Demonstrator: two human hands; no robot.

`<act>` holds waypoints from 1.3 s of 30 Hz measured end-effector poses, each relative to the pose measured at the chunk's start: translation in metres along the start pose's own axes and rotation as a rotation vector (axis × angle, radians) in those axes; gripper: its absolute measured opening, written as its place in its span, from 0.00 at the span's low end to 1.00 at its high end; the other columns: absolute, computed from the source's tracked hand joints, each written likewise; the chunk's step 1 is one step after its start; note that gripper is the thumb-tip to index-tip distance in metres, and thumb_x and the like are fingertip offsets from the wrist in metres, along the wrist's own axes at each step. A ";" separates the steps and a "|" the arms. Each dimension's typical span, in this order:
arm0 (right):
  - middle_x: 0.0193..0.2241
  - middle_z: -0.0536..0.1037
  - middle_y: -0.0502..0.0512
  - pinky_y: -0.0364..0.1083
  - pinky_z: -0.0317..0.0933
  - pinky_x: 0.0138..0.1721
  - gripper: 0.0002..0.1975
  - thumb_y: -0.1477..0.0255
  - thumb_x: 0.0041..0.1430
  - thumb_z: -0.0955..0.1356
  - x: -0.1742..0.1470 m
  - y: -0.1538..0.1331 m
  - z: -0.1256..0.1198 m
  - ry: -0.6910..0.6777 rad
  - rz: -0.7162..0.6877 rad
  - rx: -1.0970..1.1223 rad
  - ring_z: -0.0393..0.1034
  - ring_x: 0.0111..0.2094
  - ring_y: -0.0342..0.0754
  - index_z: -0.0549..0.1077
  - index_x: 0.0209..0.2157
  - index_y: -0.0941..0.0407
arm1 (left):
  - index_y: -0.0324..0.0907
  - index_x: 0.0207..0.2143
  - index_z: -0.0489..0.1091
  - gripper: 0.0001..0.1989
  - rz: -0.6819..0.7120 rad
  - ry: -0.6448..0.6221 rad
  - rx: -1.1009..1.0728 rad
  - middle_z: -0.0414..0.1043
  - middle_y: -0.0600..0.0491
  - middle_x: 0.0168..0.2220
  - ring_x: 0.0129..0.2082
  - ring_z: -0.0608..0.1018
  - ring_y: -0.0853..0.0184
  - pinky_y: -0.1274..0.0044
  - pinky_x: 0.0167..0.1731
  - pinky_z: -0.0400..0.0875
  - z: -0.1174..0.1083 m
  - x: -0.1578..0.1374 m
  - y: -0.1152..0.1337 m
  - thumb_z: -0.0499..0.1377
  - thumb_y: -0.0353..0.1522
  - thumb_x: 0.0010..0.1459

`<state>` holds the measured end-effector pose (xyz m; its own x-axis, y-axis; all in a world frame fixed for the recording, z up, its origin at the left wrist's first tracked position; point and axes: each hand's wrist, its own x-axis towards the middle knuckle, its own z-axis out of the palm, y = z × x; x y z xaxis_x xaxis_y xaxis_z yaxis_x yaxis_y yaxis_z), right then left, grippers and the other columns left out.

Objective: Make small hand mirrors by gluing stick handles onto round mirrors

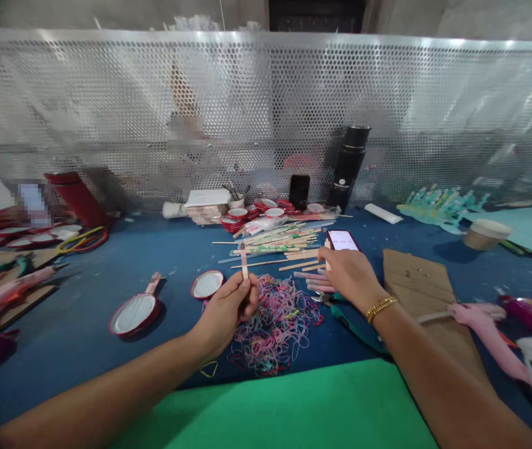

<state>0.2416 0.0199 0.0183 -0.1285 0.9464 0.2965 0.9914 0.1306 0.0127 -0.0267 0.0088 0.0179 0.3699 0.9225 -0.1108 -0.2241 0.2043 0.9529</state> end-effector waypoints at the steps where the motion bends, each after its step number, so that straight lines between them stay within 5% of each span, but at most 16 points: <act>1: 0.25 0.78 0.52 0.43 0.47 0.28 0.10 0.75 0.57 0.64 0.001 0.000 0.002 -0.023 -0.005 -0.026 0.70 0.27 0.47 0.73 0.40 0.52 | 0.41 0.37 0.63 0.11 0.013 0.001 -0.007 0.60 0.60 0.23 0.17 0.60 0.78 0.84 0.17 0.49 0.000 0.000 0.000 0.55 0.39 0.58; 9: 0.28 0.78 0.53 0.44 0.51 0.29 0.11 0.77 0.57 0.63 0.007 -0.003 0.000 -0.062 0.046 0.042 0.71 0.29 0.48 0.71 0.41 0.53 | 0.41 0.37 0.62 0.08 -0.026 -0.024 -0.074 0.58 0.59 0.26 0.18 0.58 0.79 0.84 0.17 0.46 0.003 -0.004 0.004 0.56 0.36 0.58; 13: 0.33 0.77 0.54 0.47 0.57 0.34 0.11 0.76 0.55 0.65 0.007 -0.023 -0.011 0.081 0.048 0.296 0.70 0.32 0.49 0.68 0.42 0.53 | 0.41 0.34 0.61 0.09 -0.064 0.019 -0.119 0.52 0.62 0.23 0.16 0.53 0.79 0.83 0.17 0.41 0.003 -0.003 0.005 0.57 0.36 0.56; 17: 0.32 0.74 0.51 0.47 0.61 0.38 0.12 0.75 0.55 0.65 -0.004 -0.067 -0.018 0.207 -0.103 0.680 0.69 0.34 0.47 0.65 0.43 0.53 | 0.41 0.34 0.63 0.13 -0.095 0.046 -0.055 0.49 0.63 0.19 0.16 0.52 0.79 0.82 0.17 0.42 0.007 -0.006 0.008 0.62 0.38 0.53; 23: 0.36 0.75 0.51 0.46 0.63 0.40 0.10 0.78 0.55 0.66 -0.024 -0.115 -0.015 0.169 -0.132 0.890 0.70 0.38 0.47 0.68 0.39 0.52 | 0.39 0.36 0.69 0.19 0.010 0.019 0.010 0.71 0.54 0.29 0.28 0.70 0.73 0.80 0.28 0.61 0.014 -0.011 0.007 0.68 0.40 0.46; 28: 0.37 0.76 0.51 0.48 0.65 0.41 0.12 0.76 0.55 0.67 -0.027 -0.117 -0.006 0.225 -0.072 0.956 0.72 0.39 0.48 0.68 0.42 0.51 | 0.38 0.30 0.72 0.16 0.071 0.000 0.118 0.73 0.51 0.31 0.32 0.72 0.69 0.78 0.34 0.64 0.012 -0.009 0.007 0.68 0.41 0.46; 35: 0.36 0.76 0.53 0.50 0.66 0.42 0.16 0.68 0.59 0.68 -0.028 -0.115 -0.008 0.288 -0.043 1.075 0.72 0.38 0.48 0.66 0.49 0.52 | 0.39 0.27 0.66 0.20 0.049 0.082 0.114 0.58 0.60 0.18 0.19 0.57 0.77 0.81 0.20 0.50 0.008 -0.007 0.007 0.67 0.45 0.47; 39: 0.32 0.75 0.52 0.48 0.65 0.38 0.17 0.63 0.67 0.59 -0.030 -0.111 -0.017 0.313 -0.032 1.228 0.69 0.32 0.45 0.67 0.54 0.52 | 0.41 0.28 0.61 0.21 0.025 0.176 0.008 0.49 0.64 0.16 0.15 0.50 0.78 0.81 0.16 0.43 0.002 -0.002 0.008 0.66 0.46 0.48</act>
<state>0.1360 -0.0285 0.0243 0.0258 0.8496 0.5269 0.2890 0.4982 -0.8175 -0.0277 0.0078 0.0263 0.2009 0.9704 -0.1337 -0.2236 0.1784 0.9582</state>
